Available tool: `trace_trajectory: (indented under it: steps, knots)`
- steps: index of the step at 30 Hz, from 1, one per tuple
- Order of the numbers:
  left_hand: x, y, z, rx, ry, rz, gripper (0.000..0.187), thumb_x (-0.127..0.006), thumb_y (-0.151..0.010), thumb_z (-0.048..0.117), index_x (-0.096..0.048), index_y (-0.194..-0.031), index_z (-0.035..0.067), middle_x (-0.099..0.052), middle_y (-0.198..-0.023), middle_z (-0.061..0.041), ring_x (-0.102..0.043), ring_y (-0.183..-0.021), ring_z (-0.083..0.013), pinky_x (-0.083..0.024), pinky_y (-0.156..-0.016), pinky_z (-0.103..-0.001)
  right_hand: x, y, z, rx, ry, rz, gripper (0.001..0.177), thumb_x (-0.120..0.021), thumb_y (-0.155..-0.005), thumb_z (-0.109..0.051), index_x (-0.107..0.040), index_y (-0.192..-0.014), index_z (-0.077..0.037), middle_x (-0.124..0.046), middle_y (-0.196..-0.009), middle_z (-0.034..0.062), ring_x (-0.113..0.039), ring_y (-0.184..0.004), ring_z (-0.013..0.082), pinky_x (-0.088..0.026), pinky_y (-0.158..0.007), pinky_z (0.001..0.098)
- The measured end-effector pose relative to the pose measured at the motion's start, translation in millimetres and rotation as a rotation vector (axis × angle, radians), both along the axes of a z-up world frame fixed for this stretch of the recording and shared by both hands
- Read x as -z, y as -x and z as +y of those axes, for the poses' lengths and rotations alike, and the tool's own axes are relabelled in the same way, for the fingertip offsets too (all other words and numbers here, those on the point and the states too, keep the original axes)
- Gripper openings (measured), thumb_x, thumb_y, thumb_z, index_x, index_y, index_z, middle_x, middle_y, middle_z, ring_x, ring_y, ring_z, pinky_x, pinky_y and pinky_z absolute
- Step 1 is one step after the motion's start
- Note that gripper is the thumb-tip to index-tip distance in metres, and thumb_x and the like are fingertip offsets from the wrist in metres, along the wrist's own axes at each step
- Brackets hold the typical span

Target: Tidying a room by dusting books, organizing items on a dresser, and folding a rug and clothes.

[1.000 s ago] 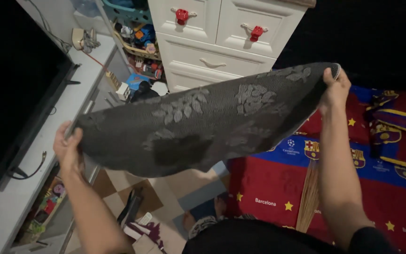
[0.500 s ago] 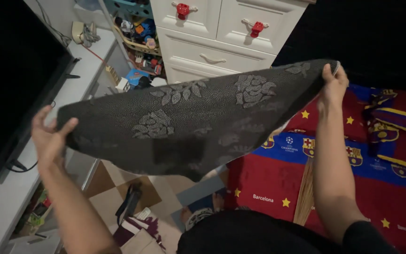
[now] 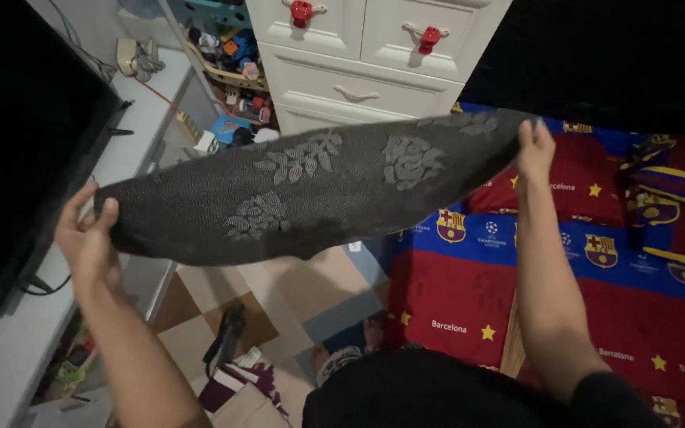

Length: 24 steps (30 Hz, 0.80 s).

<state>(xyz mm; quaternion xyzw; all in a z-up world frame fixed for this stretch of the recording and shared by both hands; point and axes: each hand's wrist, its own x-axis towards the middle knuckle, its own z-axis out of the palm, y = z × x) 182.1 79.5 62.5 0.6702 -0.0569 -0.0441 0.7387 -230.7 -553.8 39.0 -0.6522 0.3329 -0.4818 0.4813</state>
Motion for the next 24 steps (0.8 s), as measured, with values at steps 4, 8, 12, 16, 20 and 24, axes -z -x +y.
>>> trace_trajectory:
  steps: [4, 8, 12, 16, 20, 24]
  knots:
    - [9.0, -5.2, -14.0, -0.125, -0.156, 0.242, 0.035, -0.076, -0.098, 0.031, -0.074, -0.124, 0.008, -0.073, -0.121, -0.01, -0.069, -0.113, -0.0221, -0.053, -0.1, -0.039, 12.7, 22.8, 8.9, 0.082, -0.273, 0.136, 0.023, -0.059, -0.108, -0.023, -0.07, -0.115, -0.003, -0.071, -0.107, 0.0001, -0.062, -0.098, 0.0138, -0.049, -0.09, 0.0324]
    - [51.2, -22.2, -30.0, 0.049, -0.616, 0.46, 0.058, -0.069, -0.099, 0.056, -0.07, -0.131, 0.008, -0.062, -0.129, -0.018, -0.058, -0.118, -0.0313, -0.043, -0.102, -0.049, 13.7, 59.1, 24.6, 0.104, -0.437, 0.104, 0.023, -0.056, -0.106, -0.022, -0.071, -0.111, -0.005, -0.073, -0.103, 0.0001, -0.065, -0.092, 0.0147, -0.052, -0.086, 0.0324]
    - [132.0, -31.7, -80.9, 0.446, -0.912, 0.633, 0.054, -0.063, -0.102, 0.053, -0.066, -0.133, 0.009, -0.058, -0.137, -0.02, -0.051, -0.124, -0.038, -0.039, -0.1, -0.062, 79.3, 146.2, 7.9, 0.196, -0.495, 0.087, 0.016, -0.065, -0.103, -0.015, -0.07, -0.109, -0.001, -0.071, -0.1, 0.0019, -0.065, -0.091, 0.0153, -0.051, -0.086, 0.032]
    - [172.0, -4.9, -180.3, 0.595, -0.754, 0.531, 0.036, -0.057, -0.1, 0.024, -0.074, -0.126, 0.004, -0.068, -0.128, -0.017, -0.066, -0.114, -0.0333, -0.051, -0.093, -0.05, 136.1, 256.9, 25.2, 0.472, -0.549, 0.065, 0.016, -0.07, -0.099, -0.014, -0.07, -0.108, -0.001, -0.069, -0.099, 0.0003, -0.064, -0.091, 0.014, -0.051, -0.084, 0.0298]
    - [219.7, 43.4, -314.8, 0.866, -0.603, 0.413, 0.031, -0.064, -0.095, 0.019, -0.075, -0.121, 0.006, -0.073, -0.12, -0.01, -0.067, -0.108, -0.0238, -0.053, -0.089, -0.039, 199.3, 405.8, 54.0, 0.758, -0.525, -0.093, 0.015, -0.07, -0.098, -0.011, -0.07, -0.111, -0.004, -0.072, -0.103, -0.0003, -0.066, -0.098, 0.0143, -0.053, -0.087, 0.0297]
    - [213.9, 126.5, -476.2, 1.006, -0.466, 0.391, 0.019, -0.068, -0.093, 0.012, -0.076, -0.108, 0.003, -0.074, -0.106, -0.009, -0.07, -0.097, -0.0237, -0.055, -0.087, -0.037, 141.2, 469.3, 106.1, 1.032, -0.693, -0.388, 0.011, -0.065, -0.095, -0.016, -0.065, -0.105, -0.012, -0.068, -0.096, 0.0029, -0.067, -0.089, 0.0224, -0.057, -0.071, 0.0425]
